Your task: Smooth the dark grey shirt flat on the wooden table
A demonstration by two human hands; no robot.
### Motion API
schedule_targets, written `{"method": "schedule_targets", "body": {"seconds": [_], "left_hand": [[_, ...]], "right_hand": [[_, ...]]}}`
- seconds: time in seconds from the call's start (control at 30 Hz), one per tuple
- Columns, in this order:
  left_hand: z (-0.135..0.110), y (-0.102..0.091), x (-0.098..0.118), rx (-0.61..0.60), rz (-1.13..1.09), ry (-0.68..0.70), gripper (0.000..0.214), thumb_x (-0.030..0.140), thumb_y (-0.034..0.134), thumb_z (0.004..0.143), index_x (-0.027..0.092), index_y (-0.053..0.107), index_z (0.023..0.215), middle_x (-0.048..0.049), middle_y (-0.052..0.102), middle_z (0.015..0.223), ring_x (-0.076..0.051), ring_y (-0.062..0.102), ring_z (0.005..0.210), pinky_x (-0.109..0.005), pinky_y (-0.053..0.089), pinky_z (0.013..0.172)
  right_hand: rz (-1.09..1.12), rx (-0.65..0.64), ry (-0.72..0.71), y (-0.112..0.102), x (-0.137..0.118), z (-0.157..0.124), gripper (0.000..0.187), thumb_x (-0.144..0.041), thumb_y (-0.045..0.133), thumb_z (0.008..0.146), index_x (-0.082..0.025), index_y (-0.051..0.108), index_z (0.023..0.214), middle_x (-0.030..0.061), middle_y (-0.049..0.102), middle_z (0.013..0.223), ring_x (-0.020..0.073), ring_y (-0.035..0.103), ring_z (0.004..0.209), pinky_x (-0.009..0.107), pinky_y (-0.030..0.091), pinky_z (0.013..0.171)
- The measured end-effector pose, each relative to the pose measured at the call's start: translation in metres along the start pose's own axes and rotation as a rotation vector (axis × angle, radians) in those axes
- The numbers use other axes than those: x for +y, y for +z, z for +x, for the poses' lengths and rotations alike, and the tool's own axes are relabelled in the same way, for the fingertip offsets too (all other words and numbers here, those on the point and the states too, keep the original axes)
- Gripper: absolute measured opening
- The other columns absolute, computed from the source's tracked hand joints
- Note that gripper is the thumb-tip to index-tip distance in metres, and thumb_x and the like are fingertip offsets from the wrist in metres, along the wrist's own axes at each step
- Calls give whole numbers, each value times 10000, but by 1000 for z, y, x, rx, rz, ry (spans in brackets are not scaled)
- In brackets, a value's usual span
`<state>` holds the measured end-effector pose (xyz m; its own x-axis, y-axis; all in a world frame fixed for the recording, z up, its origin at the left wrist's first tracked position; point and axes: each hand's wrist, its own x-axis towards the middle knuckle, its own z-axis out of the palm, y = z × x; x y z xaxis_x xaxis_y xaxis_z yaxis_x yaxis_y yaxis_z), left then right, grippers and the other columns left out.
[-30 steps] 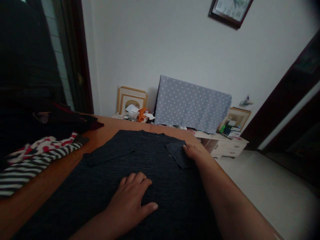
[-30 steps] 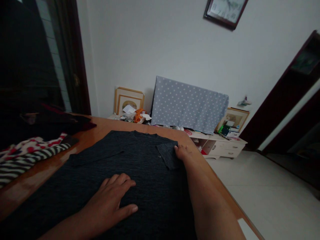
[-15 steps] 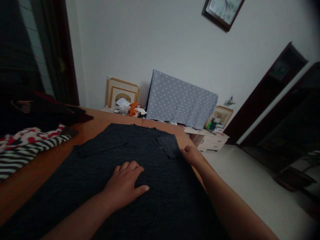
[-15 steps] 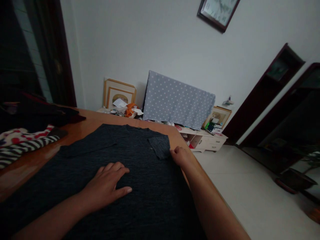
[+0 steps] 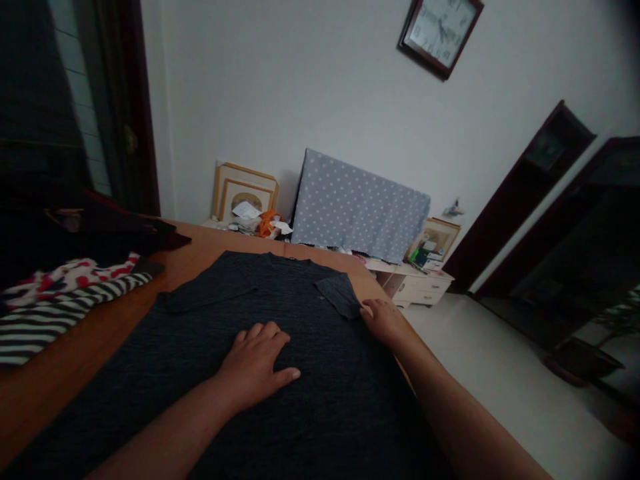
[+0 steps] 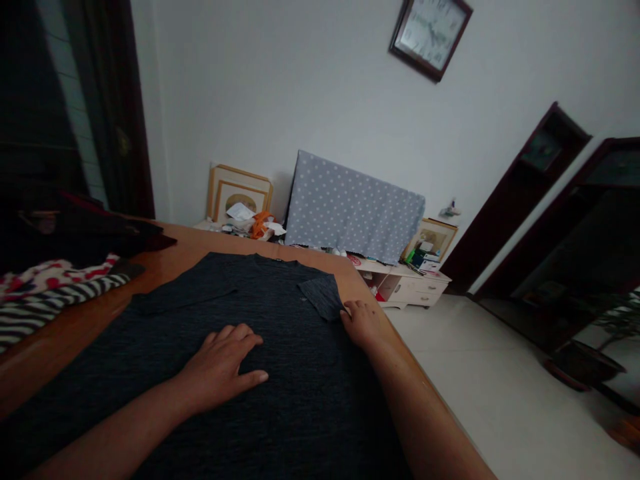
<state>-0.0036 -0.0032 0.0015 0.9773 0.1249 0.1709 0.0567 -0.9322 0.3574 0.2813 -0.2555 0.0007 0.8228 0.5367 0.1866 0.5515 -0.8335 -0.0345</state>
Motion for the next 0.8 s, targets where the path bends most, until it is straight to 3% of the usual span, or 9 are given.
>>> {"method": "schedule_targets", "body": {"seconds": [0.13, 0.27, 0.43, 0.6, 0.7, 0.8], "left_hand": [[0, 0, 0, 2, -6, -3, 549, 623, 613, 820, 287, 643, 1254, -91, 594, 1264, -330, 514, 1167, -470, 383, 957], [-1, -2, 0, 2, -18, 1, 543, 616, 621, 817, 289, 645, 1250, -85, 592, 1261, -330, 515, 1165, -468, 390, 947], [-2, -5, 3, -9, -28, -21, 540, 604, 643, 804, 292, 652, 1245, -87, 592, 1263, -332, 510, 1172, -463, 394, 946], [-3, -6, 5, -20, -37, -32, 534, 603, 663, 791, 300, 655, 1231, -84, 589, 1267, -344, 502, 1191, -480, 394, 958], [-3, -8, 5, -19, -44, -32, 537, 600, 666, 791, 299, 654, 1235, -86, 590, 1264, -347, 506, 1188, -486, 396, 960], [-4, -8, 5, -15, -48, -34, 541, 597, 669, 789, 300, 654, 1241, -90, 589, 1268, -348, 506, 1189, -489, 394, 965]], "right_hand": [[-50, -105, -79, -1, -14, 0, 335, -407, 499, 971, -262, 722, 1175, 89, 675, 1190, 254, 572, 1163, 343, 363, 1009], [-31, -16, -30, -3, -24, 4, 333, -354, 470, 981, -222, 736, 1130, 112, 686, 1162, 246, 589, 1124, 323, 378, 980], [12, -80, 7, -4, -33, 16, 325, -306, 453, 975, -188, 756, 972, 115, 739, 1006, 213, 659, 900, 290, 426, 811], [57, -25, 14, 2, -46, 34, 334, -280, 441, 974, -181, 716, 1136, 120, 727, 1135, 215, 658, 1009, 283, 429, 849], [79, -92, -29, 6, -53, 40, 277, -277, 524, 934, -190, 730, 1096, 102, 735, 1109, 201, 671, 970, 265, 439, 829], [82, -70, -7, 7, -60, 40, 311, -310, 479, 965, -187, 725, 1110, 114, 732, 1102, 206, 673, 967, 275, 443, 835]]}}
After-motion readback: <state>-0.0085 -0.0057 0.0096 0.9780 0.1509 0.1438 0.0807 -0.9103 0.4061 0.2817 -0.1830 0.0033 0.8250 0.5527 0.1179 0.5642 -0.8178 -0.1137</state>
